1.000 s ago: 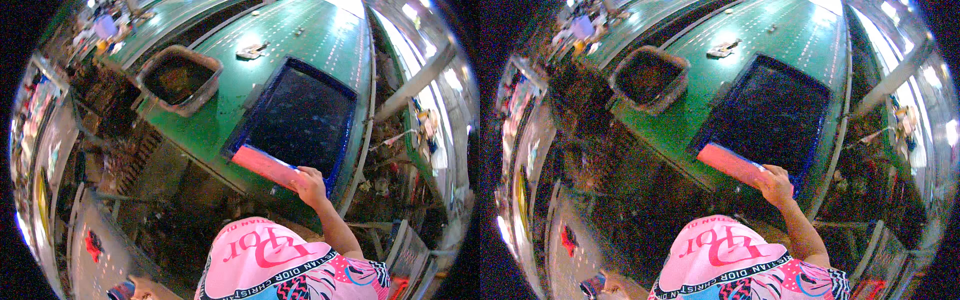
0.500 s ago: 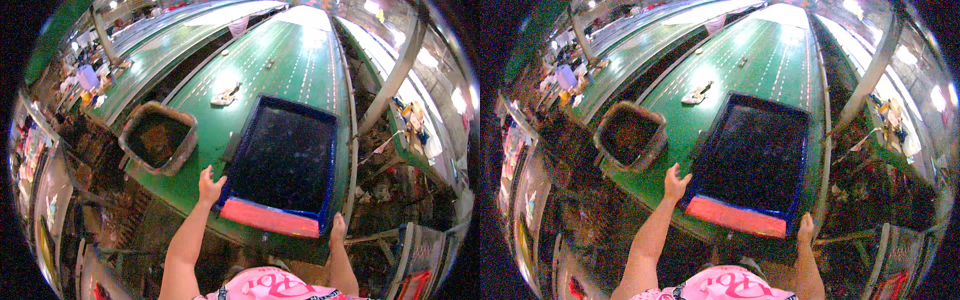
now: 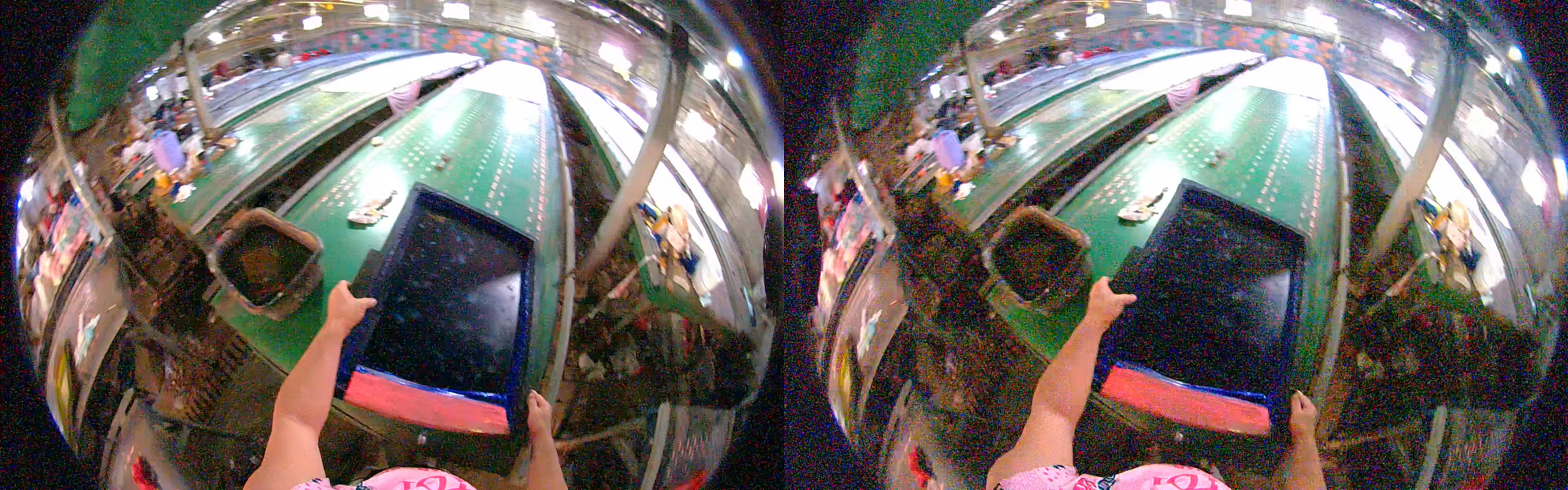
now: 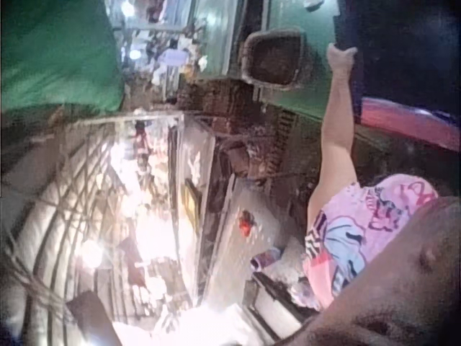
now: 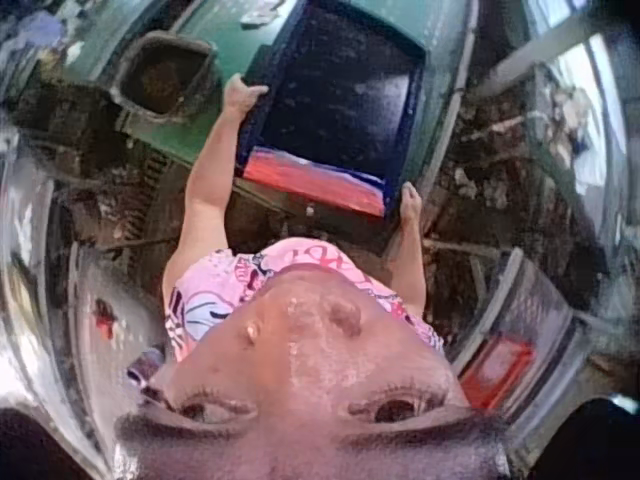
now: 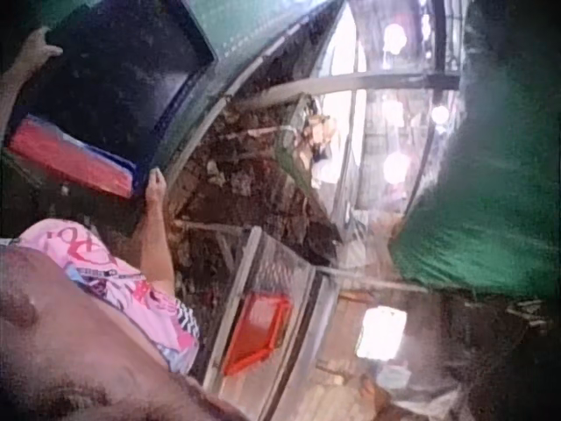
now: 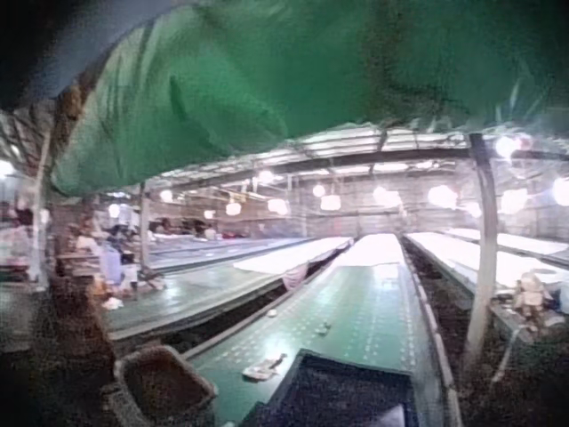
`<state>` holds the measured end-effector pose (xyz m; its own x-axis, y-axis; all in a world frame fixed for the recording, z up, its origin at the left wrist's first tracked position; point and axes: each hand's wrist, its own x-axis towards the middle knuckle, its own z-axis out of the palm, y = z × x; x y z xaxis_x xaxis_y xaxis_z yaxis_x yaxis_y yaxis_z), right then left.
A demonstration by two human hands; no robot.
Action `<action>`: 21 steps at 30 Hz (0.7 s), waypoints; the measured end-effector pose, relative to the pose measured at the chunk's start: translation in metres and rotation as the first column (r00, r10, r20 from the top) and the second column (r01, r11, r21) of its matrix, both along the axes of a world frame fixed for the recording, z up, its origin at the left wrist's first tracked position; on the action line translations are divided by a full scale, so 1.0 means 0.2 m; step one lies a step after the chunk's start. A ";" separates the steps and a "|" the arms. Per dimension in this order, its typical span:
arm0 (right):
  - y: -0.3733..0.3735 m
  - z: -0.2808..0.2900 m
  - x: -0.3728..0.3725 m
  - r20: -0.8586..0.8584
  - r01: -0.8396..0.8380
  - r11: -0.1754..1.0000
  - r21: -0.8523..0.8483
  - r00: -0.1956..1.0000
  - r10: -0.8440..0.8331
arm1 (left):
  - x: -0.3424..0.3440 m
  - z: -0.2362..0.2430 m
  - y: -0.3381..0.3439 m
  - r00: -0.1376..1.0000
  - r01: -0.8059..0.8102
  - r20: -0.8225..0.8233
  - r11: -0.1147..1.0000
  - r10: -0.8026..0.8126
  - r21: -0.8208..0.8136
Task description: The person pours blue ink onto a screen-printing frame and uses a red squeegee to spread the ink across the mesh. They then place the frame onto a patterned fabric on a conveyor and pull the squeegee across the screen to transfer the ink onto the fabric.
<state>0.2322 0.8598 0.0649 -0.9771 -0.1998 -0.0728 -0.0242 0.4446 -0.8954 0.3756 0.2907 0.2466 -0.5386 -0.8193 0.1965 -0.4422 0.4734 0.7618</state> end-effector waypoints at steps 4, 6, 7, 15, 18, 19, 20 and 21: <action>0.06 -0.19 -0.19 0.051 -0.118 0.941 -0.318 0.989 0.141 | 0.19 0.25 0.18 0.992 -0.027 -0.122 1.000 0.028 0.009; -0.07 -0.12 -0.14 0.080 -0.185 0.930 -0.318 0.972 0.220 | 0.36 0.23 0.16 0.986 -0.100 -0.138 0.994 0.092 -0.052; -0.07 -0.10 -0.13 0.176 -0.096 0.926 -0.366 0.970 0.170 | 0.39 0.25 0.18 0.987 -0.079 -0.140 0.997 0.081 0.020; -0.61 0.74 0.32 0.072 -0.104 0.720 -0.686 0.975 0.209 | 1.00 0.44 -0.27 0.935 -0.257 -0.244 0.966 0.258 0.036; -0.92 0.91 0.43 -0.229 -0.341 0.668 -0.662 0.940 0.254 | 1.40 0.47 -0.62 0.858 -0.056 -0.440 0.900 0.265 0.432; -1.09 0.96 0.52 -0.322 -0.446 0.613 -0.653 0.895 0.308 | 1.61 0.44 -0.79 0.833 -0.063 -0.478 0.907 0.278 0.416; -1.29 0.98 0.66 -0.284 -0.452 0.502 -0.737 0.882 0.378 | 1.83 0.41 -0.95 0.806 -0.072 -0.517 0.914 0.289 0.398; -1.51 1.08 0.85 -0.260 -0.443 0.404 -0.800 0.864 0.431 | 1.97 0.42 -1.03 0.787 -0.079 -0.509 0.876 0.347 0.476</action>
<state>0.4028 0.5583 0.2819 -0.7382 -0.5610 0.3747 -0.0029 -0.5528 -0.8333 0.7690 0.0846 0.3316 -0.2393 -0.9706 0.0255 0.0801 0.0065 0.9968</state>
